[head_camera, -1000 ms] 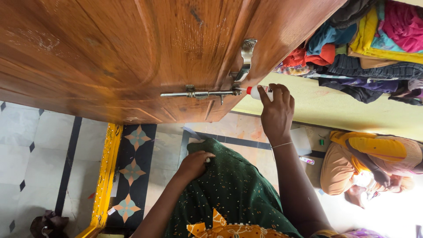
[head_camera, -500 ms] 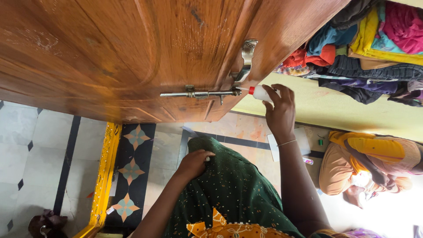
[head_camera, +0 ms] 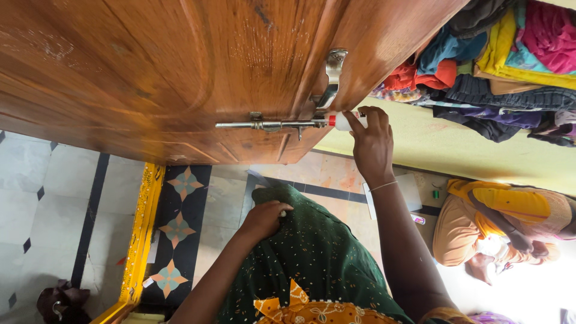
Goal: The person applies liquid from a small white bottle with a red cap onto the sliding latch of a wooden door, then slides the latch back and forth. The person moves to a second door and repeats the same lubrication and sliding action on its latch.
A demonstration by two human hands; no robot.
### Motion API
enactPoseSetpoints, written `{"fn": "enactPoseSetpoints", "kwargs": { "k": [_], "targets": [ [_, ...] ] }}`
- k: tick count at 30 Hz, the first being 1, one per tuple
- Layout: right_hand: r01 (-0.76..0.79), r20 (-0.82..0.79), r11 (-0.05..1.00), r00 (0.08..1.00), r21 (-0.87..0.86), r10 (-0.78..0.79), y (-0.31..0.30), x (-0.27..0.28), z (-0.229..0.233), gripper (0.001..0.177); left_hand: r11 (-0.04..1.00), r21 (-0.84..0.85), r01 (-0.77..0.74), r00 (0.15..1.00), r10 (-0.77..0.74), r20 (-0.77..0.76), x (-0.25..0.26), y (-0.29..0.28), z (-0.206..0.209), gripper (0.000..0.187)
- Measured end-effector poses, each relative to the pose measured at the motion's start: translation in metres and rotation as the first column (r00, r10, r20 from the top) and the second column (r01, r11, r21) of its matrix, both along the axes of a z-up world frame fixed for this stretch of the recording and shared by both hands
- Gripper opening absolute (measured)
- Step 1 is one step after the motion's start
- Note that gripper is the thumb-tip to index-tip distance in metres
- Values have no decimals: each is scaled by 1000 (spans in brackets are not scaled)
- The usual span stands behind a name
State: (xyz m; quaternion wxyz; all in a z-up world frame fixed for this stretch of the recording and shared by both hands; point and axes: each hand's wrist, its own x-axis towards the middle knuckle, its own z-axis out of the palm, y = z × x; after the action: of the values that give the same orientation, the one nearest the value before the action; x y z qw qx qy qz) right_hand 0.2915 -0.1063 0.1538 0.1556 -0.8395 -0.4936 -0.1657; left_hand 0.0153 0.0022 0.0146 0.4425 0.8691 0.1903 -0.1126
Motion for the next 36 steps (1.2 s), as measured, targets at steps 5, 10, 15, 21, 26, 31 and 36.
{"fn": "enactPoseSetpoints", "kwargs": {
  "k": [5, 10, 15, 21, 26, 31, 36],
  "targets": [
    [108, -4, 994, 994, -25, -108, -16, 7, -6, 51, 1000, -20, 2, 1000, -3, -29, -4, 0, -1, 48],
    [120, -238, 990, 966, 72, -100, -28, -2, -8, 53, 998, -57, -38, 999, 38, 0, -10, 0, -5, 51],
    [55, -154, 997, 987, 53, -46, -13, -14, -15, 53, 1000, -1, 0, 1000, 0, 10, -7, -4, -11, 50],
    [147, -304, 984, 946, 96, -112, -25, -8, -35, 58, 997, -46, -68, 998, 68, -8, -14, -6, -13, 47],
    [194, -599, 948, 801, 252, -5, -37, -20, -64, 59, 988, 42, -149, 988, 150, -26, -34, -1, -10, 35],
    [75, -736, 975, 669, 208, 106, -1, -63, -83, 66, 962, 99, -254, 961, 263, -91, -59, 3, 16, 39],
    [-246, -966, 957, 168, 152, 196, 52, -145, -87, 61, 808, -180, -561, 800, 585, 135, -89, 1, 42, 83]
  ]
}}
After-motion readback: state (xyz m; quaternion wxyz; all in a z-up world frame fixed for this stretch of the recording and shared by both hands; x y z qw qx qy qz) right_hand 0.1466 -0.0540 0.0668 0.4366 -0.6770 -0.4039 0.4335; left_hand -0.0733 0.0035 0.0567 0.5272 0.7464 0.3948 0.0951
